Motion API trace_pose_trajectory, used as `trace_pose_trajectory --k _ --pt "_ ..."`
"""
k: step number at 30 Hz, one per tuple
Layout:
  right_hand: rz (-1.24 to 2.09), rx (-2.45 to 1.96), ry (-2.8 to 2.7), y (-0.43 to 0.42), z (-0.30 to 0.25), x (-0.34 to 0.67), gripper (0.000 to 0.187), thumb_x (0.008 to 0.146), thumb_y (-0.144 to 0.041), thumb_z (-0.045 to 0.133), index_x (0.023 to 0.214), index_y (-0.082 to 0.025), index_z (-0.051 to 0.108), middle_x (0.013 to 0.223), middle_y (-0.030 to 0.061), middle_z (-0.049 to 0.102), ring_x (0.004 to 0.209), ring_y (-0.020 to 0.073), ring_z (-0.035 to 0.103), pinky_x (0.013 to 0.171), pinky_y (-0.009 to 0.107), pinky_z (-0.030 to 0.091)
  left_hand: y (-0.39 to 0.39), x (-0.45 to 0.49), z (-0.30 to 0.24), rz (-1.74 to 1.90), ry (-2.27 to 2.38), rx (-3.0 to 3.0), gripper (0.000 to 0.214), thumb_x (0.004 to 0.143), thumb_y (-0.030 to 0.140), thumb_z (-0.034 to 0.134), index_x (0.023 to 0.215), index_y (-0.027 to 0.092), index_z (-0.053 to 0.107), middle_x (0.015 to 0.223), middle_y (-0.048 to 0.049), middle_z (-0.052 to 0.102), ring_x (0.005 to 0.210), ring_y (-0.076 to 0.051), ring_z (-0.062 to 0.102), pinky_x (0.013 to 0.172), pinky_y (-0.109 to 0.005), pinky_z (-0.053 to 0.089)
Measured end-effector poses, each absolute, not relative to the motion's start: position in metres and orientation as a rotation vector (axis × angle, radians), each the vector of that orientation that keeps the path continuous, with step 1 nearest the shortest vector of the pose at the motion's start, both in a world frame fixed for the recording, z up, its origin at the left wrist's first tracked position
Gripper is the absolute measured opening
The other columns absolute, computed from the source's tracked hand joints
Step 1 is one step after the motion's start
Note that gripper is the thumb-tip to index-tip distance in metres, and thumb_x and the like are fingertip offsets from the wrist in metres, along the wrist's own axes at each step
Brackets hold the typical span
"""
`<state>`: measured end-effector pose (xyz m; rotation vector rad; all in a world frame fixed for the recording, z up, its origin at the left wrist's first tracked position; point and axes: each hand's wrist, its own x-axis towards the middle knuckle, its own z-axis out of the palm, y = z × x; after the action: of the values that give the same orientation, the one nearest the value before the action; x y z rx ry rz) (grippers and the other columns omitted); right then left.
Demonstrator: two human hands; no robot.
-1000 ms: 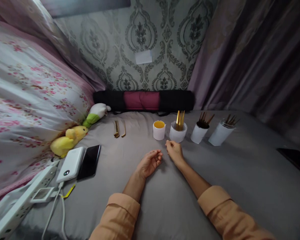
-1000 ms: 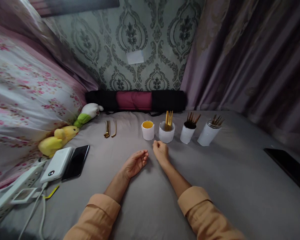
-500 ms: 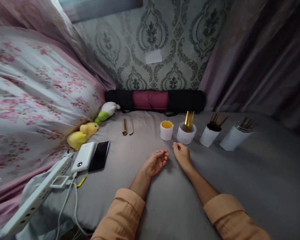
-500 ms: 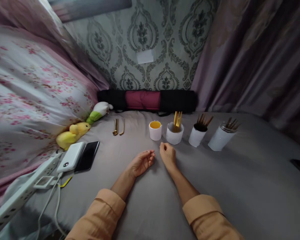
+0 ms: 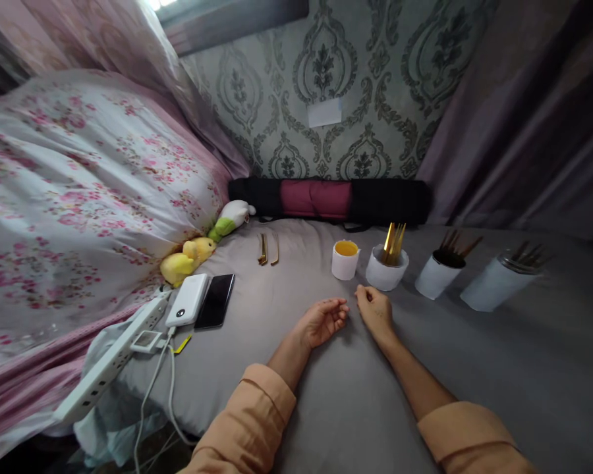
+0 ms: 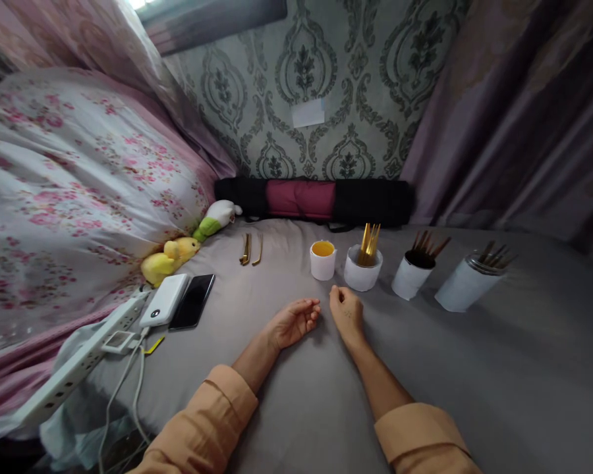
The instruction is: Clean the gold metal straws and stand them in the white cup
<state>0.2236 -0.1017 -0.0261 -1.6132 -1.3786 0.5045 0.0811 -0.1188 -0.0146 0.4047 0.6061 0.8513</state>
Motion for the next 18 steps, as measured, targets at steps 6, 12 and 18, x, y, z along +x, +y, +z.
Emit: trace_pose_trajectory --k 6,12,18 --pt "0.473 -1.614 -1.390 -0.101 -0.027 0.224 0.042 0.079 -0.046 0.036 0.066 -0.014 0.061 0.063 0.0079 0.063 0.057 0.0162 0.052 0.055 0.025 0.034 -0.114 0.082 -0.010 0.803 0.690 0.398 0.010 0.077 0.011 0.050 0.082 0.008 0.057 0.067 -0.0044 0.057 0.054 -0.006 0.050 0.049 -0.017 0.037" --pt "0.461 -1.633 -1.410 -0.103 -0.026 0.223 0.040 0.080 -0.043 0.036 0.066 -0.015 0.061 0.062 0.0071 0.063 0.058 0.0158 0.053 0.056 0.025 0.034 -0.097 0.075 -0.002 0.833 0.927 0.525 0.008 0.077 0.009 0.047 0.077 0.009 0.055 0.062 -0.0028 0.056 0.048 -0.005 0.049 0.046 -0.016 0.036" --pt "0.440 -1.644 -1.423 -0.102 -0.029 0.223 0.038 0.079 -0.042 0.037 0.067 -0.015 0.061 0.064 0.0076 0.063 0.059 0.0167 0.054 0.057 0.025 0.034 -0.073 0.057 0.002 0.910 1.113 0.642 0.001 0.075 0.010 0.051 0.075 0.011 0.052 0.059 -0.0013 0.055 0.045 -0.006 0.049 0.043 -0.017 0.035"
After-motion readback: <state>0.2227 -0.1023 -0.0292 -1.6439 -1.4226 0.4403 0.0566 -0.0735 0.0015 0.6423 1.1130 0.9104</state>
